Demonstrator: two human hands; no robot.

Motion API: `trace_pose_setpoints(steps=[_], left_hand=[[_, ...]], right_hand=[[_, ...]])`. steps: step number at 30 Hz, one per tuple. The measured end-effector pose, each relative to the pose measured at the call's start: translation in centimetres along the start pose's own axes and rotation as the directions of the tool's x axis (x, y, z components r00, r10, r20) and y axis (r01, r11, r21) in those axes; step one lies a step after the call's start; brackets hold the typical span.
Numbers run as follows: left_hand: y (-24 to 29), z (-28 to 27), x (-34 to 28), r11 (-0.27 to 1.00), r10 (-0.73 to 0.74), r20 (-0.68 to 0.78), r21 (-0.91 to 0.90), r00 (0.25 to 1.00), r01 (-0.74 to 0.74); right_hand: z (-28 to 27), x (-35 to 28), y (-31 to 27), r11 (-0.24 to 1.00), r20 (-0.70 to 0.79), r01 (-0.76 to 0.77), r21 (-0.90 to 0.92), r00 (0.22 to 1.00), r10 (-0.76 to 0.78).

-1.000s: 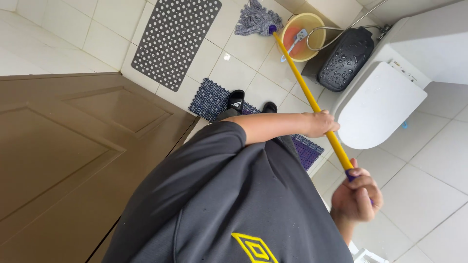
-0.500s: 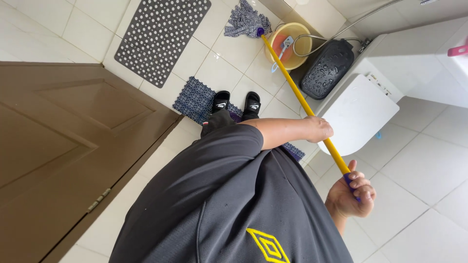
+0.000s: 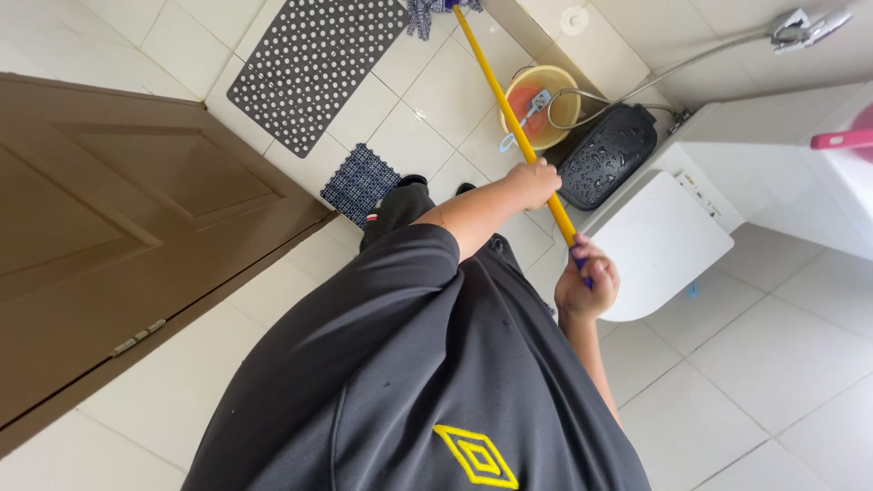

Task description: The person mops the tiled bathroom floor using a yellow-handled mop, moving around a mat and near a bucket. The person then picks up a handheld shower head and rinses the mop head with water.

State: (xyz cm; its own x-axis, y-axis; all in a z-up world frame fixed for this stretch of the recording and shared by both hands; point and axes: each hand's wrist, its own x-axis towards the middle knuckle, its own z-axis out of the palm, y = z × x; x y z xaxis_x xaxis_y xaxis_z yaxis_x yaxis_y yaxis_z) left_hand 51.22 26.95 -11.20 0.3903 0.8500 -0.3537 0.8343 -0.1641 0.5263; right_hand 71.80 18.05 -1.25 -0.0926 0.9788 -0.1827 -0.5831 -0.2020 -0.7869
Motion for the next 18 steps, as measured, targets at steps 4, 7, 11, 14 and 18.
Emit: trace_pose_setpoints(steps=[4,7,11,14,18], left_hand=[[-3.7,-3.5,1.8,0.983,-0.183,-0.133,-0.040,0.974,0.179],[-7.2,-6.3,1.9,0.964,-0.267,-0.152,-0.040,0.952,0.264],[-11.9,-7.8,1.4,0.916,-0.400,-0.247,-0.072,0.883,0.395],[-16.1,-10.3,-1.4,0.891,-0.451,-0.226,-0.059,0.863,0.450],[-22.7,-11.2,-5.1,0.892,-0.420,-0.264,0.055,0.868,0.448]], right_hand=[[3.7,6.5,1.0,0.996,0.098,-0.068,-0.063,0.992,0.074],[7.8,9.9,2.6,0.993,0.171,-0.069,-0.091,0.982,0.084],[13.0,12.5,5.6,0.970,0.298,-0.012,-0.242,0.951,0.086],[17.0,12.4,8.5,0.971,0.343,-0.106,-0.214,0.923,0.176],[22.1,11.3,13.2,0.955,0.396,-0.073,-0.288,0.899,0.188]])
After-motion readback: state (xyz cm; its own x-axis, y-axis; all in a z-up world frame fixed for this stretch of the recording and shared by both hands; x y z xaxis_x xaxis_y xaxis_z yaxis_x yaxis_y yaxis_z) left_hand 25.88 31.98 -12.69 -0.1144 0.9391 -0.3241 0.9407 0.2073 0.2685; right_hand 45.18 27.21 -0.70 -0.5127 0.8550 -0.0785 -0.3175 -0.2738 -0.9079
